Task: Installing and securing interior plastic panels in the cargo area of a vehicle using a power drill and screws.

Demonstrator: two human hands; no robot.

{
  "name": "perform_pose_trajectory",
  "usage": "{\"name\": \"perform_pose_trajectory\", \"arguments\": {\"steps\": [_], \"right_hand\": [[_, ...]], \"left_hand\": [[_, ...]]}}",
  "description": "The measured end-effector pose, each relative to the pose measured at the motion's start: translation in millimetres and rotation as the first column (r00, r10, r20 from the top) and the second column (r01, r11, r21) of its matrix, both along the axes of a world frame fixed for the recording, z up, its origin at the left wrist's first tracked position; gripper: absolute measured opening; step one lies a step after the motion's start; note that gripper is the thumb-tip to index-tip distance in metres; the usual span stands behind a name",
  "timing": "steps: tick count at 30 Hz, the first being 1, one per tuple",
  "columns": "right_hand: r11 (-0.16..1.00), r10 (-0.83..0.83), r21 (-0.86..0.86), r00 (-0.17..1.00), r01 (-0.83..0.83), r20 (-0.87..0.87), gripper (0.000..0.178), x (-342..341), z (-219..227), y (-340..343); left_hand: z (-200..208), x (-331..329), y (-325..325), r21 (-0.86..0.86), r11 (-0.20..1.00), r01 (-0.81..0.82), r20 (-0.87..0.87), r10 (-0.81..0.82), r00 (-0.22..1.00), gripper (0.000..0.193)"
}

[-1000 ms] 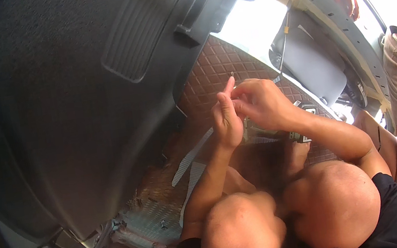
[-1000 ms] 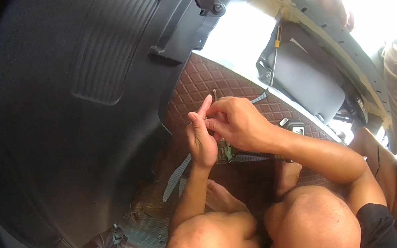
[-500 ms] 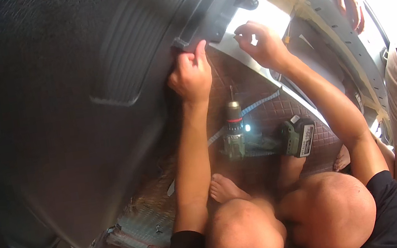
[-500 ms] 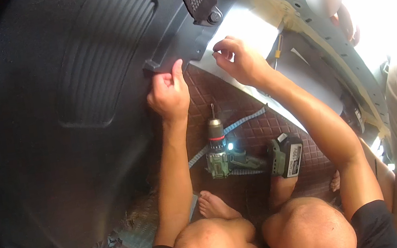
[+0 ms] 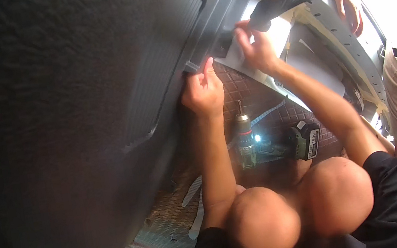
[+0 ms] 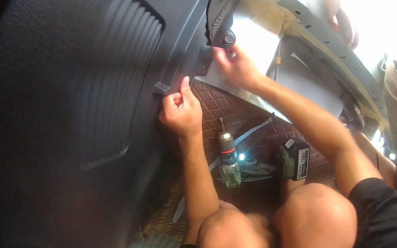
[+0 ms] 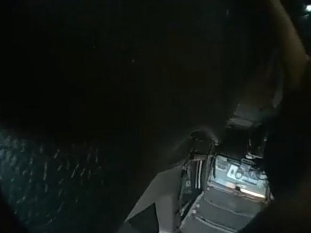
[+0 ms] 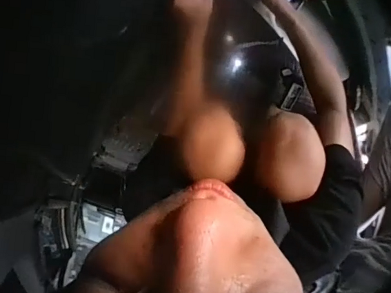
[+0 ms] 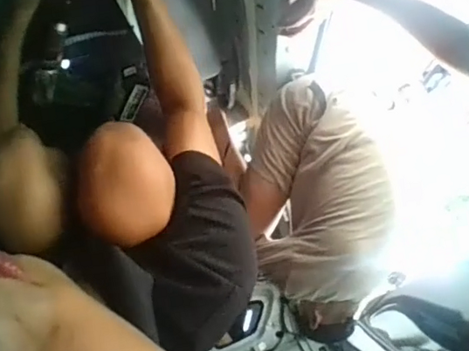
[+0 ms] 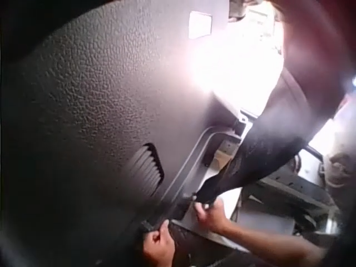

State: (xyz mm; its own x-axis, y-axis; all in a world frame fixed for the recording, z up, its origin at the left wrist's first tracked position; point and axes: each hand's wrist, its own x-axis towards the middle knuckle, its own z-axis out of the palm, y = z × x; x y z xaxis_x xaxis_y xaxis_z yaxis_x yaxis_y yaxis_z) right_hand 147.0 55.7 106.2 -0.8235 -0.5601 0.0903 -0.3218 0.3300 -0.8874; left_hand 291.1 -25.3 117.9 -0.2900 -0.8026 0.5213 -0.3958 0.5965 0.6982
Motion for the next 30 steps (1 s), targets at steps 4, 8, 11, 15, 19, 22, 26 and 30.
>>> {"name": "perform_pose_trajectory", "arguments": {"steps": [4,8,11,15,19,22,26,30], "right_hand": [[0.875,-0.277,-0.335,0.930,0.348,0.242,0.017,33,30,-13],[0.720,-0.231,-0.648,0.966,0.248,0.113,0.006,74,61,-59],[0.720,-0.388,-0.630,0.922,0.290,-0.019,0.007,79,58,-88],[0.585,-0.439,-0.737,0.896,0.338,0.062,0.007,82,38,-98],[0.617,-0.428,-0.708,0.902,0.344,0.065,0.010,82,33,-99],[0.606,-0.426,-0.719,0.902,0.339,0.066,0.011,79,38,-97],[0.653,-0.407,-0.689,0.913,0.314,0.031,0.013,78,48,-90],[0.663,-0.391,-0.665,0.917,0.343,0.083,0.012,80,56,-88]], "left_hand": [[49,53,10,0.089,0.993,0.075,0.214,-0.093,0.972,0.030],[122,159,8,-0.544,0.828,0.136,-0.044,-0.190,0.981,0.017],[151,218,-18,-0.818,0.573,-0.036,0.061,0.149,0.987,0.030],[149,235,-34,-0.843,0.496,0.208,0.296,0.105,0.949,0.032],[151,225,-32,-0.894,0.424,0.143,0.278,0.277,0.920,0.030],[147,208,-14,-0.832,0.541,-0.125,0.133,0.413,0.901,0.028],[118,157,38,-0.355,0.930,-0.096,0.145,0.156,0.977,0.024],[58,73,25,0.011,0.996,0.091,0.479,-0.085,0.873,0.019]]}}
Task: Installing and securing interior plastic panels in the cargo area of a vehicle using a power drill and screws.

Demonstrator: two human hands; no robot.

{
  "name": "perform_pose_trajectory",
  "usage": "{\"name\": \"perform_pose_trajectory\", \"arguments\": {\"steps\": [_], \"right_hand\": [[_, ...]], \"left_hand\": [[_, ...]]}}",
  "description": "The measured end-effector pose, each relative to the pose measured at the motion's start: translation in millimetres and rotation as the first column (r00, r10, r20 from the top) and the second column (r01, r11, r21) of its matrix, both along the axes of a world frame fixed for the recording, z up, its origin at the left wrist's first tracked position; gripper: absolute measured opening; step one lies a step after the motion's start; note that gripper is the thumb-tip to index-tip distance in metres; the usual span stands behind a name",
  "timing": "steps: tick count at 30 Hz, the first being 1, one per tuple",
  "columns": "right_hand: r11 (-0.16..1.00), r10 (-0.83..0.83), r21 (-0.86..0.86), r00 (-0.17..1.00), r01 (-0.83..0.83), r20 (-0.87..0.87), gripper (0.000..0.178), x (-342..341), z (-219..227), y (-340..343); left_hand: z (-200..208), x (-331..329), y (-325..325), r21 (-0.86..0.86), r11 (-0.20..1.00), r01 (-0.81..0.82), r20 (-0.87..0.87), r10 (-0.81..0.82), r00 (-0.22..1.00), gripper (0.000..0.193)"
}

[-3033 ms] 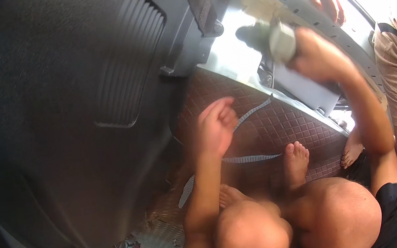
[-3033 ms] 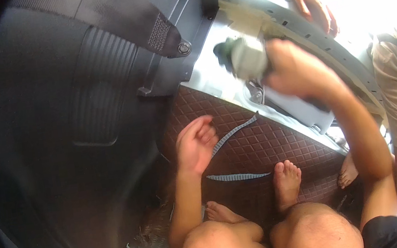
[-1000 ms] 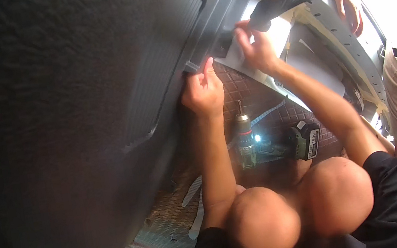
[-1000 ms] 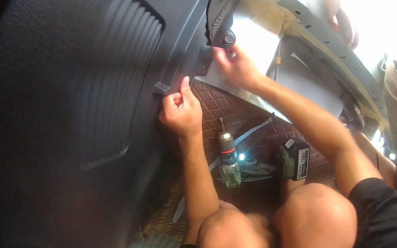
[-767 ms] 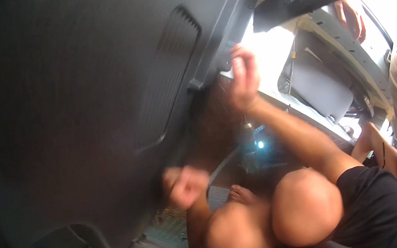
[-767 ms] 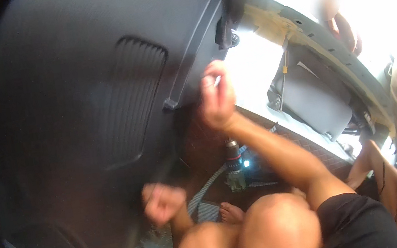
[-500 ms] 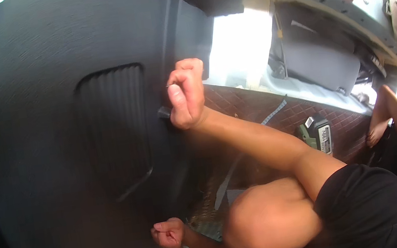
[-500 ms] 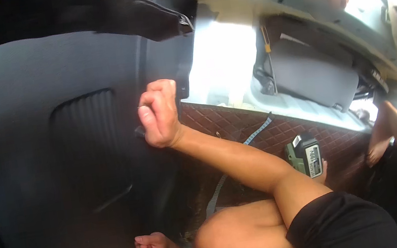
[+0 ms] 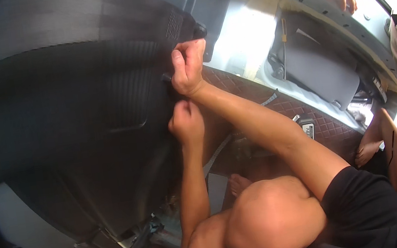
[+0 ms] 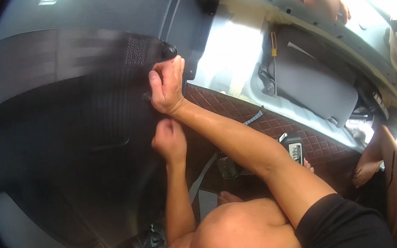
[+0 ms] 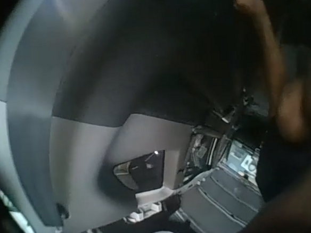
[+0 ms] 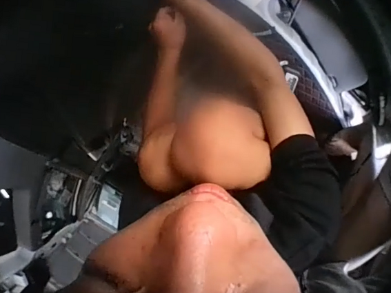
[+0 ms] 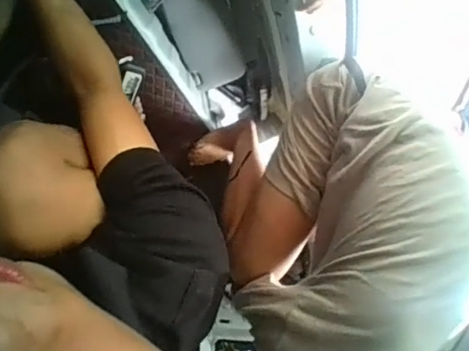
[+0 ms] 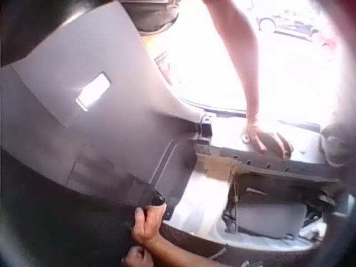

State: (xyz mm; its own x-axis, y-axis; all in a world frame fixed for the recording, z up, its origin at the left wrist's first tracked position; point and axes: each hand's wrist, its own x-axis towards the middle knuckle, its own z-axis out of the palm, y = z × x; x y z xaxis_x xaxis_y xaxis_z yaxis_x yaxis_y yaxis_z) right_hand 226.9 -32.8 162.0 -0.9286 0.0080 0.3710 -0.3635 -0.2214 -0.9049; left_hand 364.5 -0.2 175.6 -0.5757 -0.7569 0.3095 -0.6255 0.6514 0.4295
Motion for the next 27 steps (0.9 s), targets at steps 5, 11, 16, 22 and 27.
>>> {"name": "perform_pose_trajectory", "arguments": {"steps": [5,11,16,22,27], "right_hand": [[0.952,0.304,-0.092,0.944,-0.294,0.128,0.008,-21,7,30],[0.598,0.626,0.639,0.780,-0.484,0.005,0.013,-89,-23,106],[0.305,0.796,0.834,0.604,-0.460,0.042,0.018,-105,-36,90],[0.291,0.901,0.919,0.399,-0.266,-0.170,0.012,-103,-28,73],[0.225,0.896,0.963,0.418,-0.145,-0.146,0.009,-85,-28,73]], "left_hand": [[-44,-44,-22,-0.087,0.995,0.044,-0.030,-0.047,0.998,0.026],[-62,-50,-11,-0.011,0.988,-0.156,-0.071,0.155,0.985,0.022],[-62,-50,-16,-0.014,0.986,-0.165,-0.138,0.161,0.977,0.021],[-64,-47,-18,-0.024,0.989,-0.148,-0.181,0.141,0.973,0.020],[-63,-46,-18,0.011,0.990,-0.140,-0.123,0.140,0.982,0.021]]}}
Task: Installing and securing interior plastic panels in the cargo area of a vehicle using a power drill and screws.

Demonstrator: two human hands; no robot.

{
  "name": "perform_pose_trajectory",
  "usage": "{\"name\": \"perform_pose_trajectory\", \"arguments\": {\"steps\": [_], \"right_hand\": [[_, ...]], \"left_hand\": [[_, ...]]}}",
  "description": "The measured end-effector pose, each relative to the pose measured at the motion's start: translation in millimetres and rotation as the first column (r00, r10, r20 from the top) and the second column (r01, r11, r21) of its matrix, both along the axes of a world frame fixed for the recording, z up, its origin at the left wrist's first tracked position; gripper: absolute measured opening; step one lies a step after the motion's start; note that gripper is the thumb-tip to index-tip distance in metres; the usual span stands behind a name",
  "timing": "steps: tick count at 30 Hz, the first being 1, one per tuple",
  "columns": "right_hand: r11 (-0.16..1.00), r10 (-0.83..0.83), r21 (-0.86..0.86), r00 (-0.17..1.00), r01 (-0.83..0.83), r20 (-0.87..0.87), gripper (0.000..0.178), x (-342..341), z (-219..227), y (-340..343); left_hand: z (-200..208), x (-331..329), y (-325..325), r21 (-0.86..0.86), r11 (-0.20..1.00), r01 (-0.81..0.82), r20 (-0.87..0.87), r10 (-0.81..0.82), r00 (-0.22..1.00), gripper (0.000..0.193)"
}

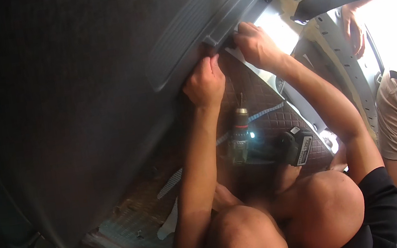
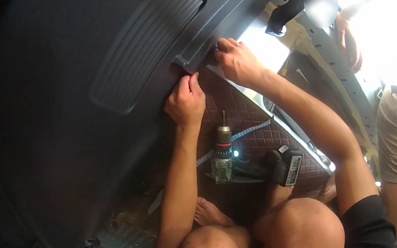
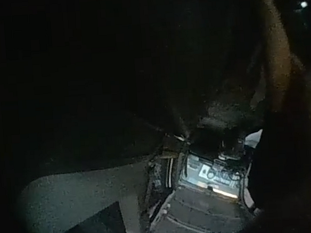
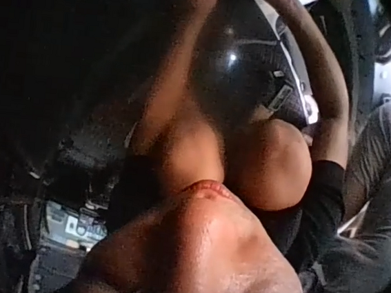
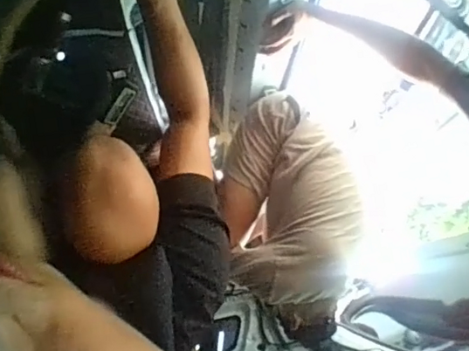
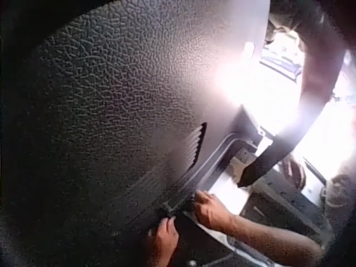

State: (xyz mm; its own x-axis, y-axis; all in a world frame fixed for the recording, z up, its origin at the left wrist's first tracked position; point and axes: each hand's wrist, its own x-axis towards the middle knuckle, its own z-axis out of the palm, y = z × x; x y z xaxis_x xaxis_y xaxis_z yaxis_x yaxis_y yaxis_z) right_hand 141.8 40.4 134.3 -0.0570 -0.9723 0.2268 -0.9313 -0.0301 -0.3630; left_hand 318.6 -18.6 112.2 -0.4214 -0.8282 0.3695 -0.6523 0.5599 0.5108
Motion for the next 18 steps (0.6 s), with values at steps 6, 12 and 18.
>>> {"name": "perform_pose_trajectory", "arguments": {"steps": [6,12,18], "right_hand": [[0.991,-0.106,-0.053,0.968,0.121,0.228,0.011,16,-5,2],[0.971,-0.183,-0.088,0.924,0.224,0.336,0.016,6,-5,6],[0.978,-0.159,-0.079,0.931,0.195,0.328,0.014,-1,-9,10]], "left_hand": [[2,0,0,-0.016,1.000,-0.006,-0.053,0.005,0.999,0.021],[2,1,-1,-0.006,1.000,0.007,-0.044,-0.007,0.999,0.022],[1,1,-1,-0.025,1.000,-0.007,-0.070,0.005,0.998,0.022]]}}
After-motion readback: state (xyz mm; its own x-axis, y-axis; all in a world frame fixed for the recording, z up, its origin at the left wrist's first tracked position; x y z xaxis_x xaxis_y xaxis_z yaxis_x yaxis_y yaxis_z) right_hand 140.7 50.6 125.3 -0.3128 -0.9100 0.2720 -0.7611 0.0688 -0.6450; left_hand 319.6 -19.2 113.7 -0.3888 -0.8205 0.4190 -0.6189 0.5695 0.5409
